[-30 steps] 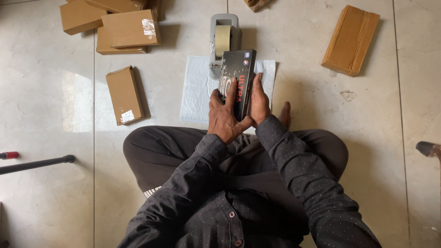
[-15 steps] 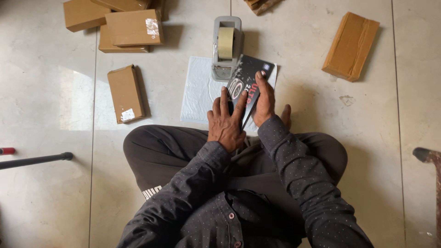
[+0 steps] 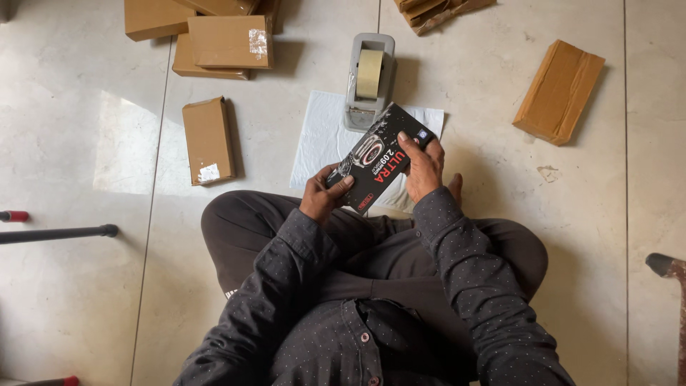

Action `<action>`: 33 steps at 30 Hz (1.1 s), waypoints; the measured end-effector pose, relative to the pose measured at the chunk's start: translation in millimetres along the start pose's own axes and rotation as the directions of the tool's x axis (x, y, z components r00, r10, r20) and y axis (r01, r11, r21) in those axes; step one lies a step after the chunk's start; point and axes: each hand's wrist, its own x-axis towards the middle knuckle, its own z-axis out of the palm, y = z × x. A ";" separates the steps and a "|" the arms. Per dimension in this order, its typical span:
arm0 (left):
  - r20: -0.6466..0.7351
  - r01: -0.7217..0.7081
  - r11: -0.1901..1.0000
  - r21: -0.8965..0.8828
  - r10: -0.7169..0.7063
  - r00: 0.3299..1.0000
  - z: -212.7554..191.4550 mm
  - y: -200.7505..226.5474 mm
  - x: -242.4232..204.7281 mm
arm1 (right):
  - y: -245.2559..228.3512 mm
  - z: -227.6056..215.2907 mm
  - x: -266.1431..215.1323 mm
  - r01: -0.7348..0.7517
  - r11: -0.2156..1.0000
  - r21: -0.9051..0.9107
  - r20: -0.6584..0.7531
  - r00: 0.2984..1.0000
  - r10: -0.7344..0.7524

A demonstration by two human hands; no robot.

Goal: The person sits on the floor and packs smartwatches into cardboard boxes. They open a smartwatch box, place the watch and accessories inside, close the box, and then place it into a larger cardboard shipping box. The process is repeated for multiple units.

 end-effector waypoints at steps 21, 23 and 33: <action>-0.220 -0.132 0.674 0.726 0.411 0.885 -18.6 36.0 25.1 | -0.5 13.8 -7.3 0.621 -0.024 -0.784 0.560 0.690 -0.459; -0.123 -0.189 0.682 0.707 0.382 0.916 -3.9 37.6 19.1 | 8.0 12.7 -6.0 0.647 -0.241 -0.723 0.688 0.643 -0.336; 0.067 -0.410 0.627 0.662 0.495 0.866 10.5 46.1 4.8 | 4.1 12.2 -9.1 0.627 -0.107 -0.771 0.606 0.775 0.178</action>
